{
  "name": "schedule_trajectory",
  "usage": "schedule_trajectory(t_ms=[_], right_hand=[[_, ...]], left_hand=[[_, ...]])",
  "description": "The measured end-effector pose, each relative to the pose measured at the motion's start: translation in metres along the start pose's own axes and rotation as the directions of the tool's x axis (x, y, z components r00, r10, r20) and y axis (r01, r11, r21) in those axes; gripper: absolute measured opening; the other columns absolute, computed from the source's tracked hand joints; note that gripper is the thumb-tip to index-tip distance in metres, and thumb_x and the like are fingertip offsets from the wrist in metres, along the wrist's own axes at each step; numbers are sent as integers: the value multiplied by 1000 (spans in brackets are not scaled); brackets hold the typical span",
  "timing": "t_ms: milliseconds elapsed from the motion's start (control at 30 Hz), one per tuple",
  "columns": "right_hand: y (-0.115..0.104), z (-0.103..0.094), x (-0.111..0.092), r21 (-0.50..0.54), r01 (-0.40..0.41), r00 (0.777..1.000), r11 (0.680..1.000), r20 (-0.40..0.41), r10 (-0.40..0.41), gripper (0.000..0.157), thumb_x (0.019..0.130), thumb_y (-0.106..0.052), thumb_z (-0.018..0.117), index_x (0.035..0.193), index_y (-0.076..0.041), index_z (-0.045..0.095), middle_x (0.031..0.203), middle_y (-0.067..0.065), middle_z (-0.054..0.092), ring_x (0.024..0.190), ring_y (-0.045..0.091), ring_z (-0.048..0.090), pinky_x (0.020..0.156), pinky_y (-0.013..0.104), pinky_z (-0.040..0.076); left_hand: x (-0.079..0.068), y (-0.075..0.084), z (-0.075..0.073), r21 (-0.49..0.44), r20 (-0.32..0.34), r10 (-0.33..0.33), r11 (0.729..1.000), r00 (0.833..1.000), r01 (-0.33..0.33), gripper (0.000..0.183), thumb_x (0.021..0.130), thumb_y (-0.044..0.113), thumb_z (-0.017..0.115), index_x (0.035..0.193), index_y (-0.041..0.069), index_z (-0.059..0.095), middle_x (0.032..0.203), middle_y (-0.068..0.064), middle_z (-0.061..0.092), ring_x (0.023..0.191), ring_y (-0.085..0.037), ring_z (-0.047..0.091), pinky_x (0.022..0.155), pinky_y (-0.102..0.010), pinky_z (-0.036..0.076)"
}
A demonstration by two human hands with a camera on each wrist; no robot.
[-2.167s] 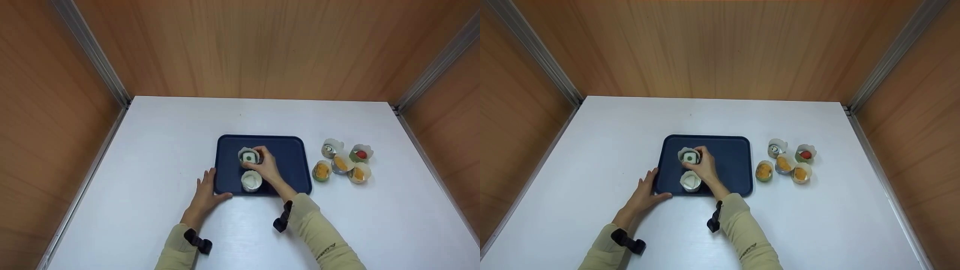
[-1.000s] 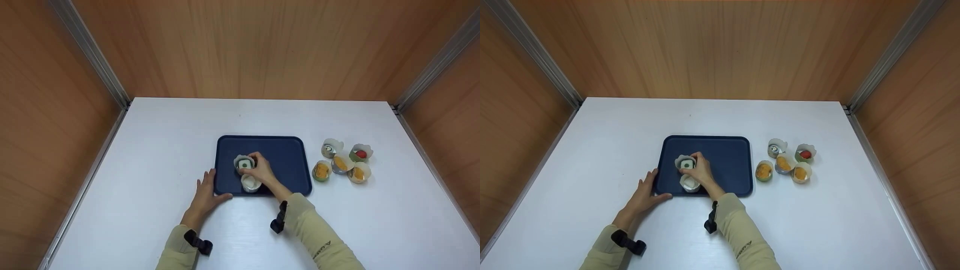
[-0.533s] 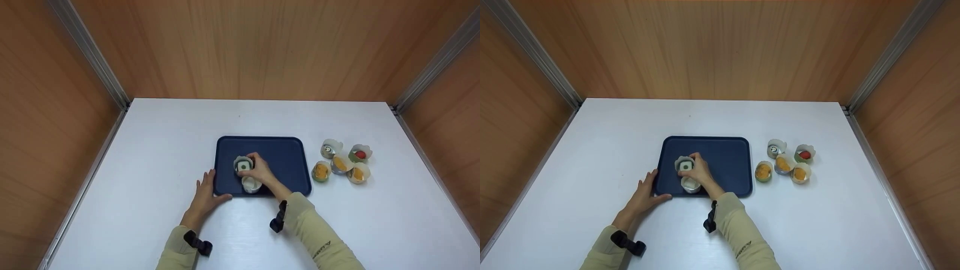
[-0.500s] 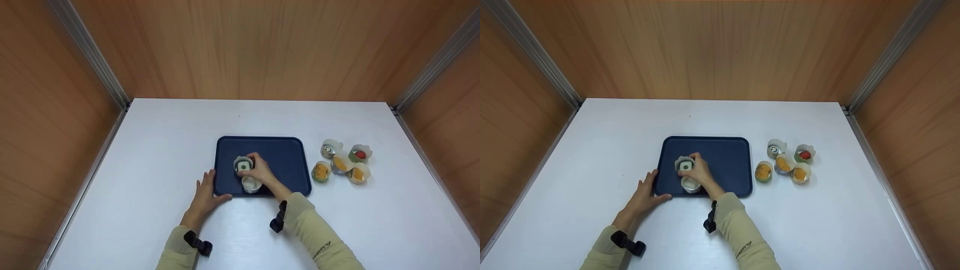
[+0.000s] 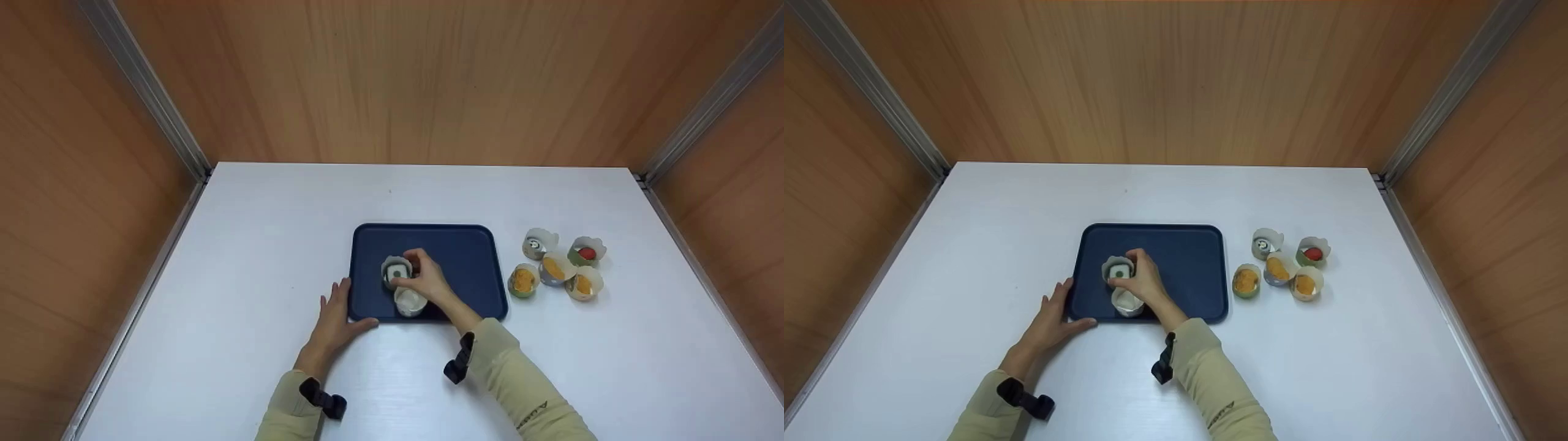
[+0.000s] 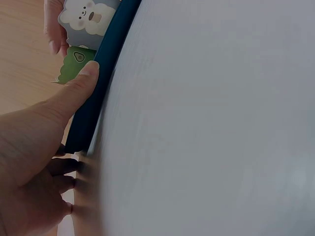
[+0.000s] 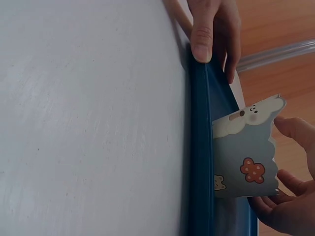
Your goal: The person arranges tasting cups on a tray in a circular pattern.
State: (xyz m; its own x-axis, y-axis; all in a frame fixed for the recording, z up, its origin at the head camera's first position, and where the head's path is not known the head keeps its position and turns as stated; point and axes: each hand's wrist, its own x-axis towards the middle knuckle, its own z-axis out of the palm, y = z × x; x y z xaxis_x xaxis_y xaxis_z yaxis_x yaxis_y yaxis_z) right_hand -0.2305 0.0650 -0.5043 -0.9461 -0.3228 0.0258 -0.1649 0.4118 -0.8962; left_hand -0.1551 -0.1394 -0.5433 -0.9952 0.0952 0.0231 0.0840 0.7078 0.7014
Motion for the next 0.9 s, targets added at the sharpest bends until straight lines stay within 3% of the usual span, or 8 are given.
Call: schedule_trajectory(t_ms=[467, 700, 900], right_hand=[[-3, -14, -21, 21, 90, 993, 996, -81, -88, 54, 74, -16, 73, 118, 2, 47, 114, 17, 52, 105, 30, 49, 86, 44, 44], [-1, -23, -34, -14, 170, 978, 985, -119, -170, 52, 76, -18, 71, 118, 2, 47, 113, 19, 53, 105, 33, 49, 84, 50, 43], [-20, -34, -53, -10, 216, 961, 976, -174, -215, 46, 76, -4, 69, 115, 6, 48, 110, 22, 54, 101, 40, 50, 81, 54, 42]], left_hand=[[1, 1, 0, 10, -5, 3, 1000, 1000, -3, 100, 68, 44, 73, 138, -4, 19, 139, -27, 24, 131, -37, 11, 106, -49, 2], [2, 0, 1, 13, -1, -11, 1000, 1000, 11, 102, 67, 47, 72, 138, -3, 19, 139, -27, 23, 131, -37, 11, 107, -47, 2], [1, -1, 1, 11, -8, 3, 1000, 1000, -3, 102, 67, 46, 73, 138, -4, 19, 138, -28, 24, 130, -38, 12, 106, -48, 2]])
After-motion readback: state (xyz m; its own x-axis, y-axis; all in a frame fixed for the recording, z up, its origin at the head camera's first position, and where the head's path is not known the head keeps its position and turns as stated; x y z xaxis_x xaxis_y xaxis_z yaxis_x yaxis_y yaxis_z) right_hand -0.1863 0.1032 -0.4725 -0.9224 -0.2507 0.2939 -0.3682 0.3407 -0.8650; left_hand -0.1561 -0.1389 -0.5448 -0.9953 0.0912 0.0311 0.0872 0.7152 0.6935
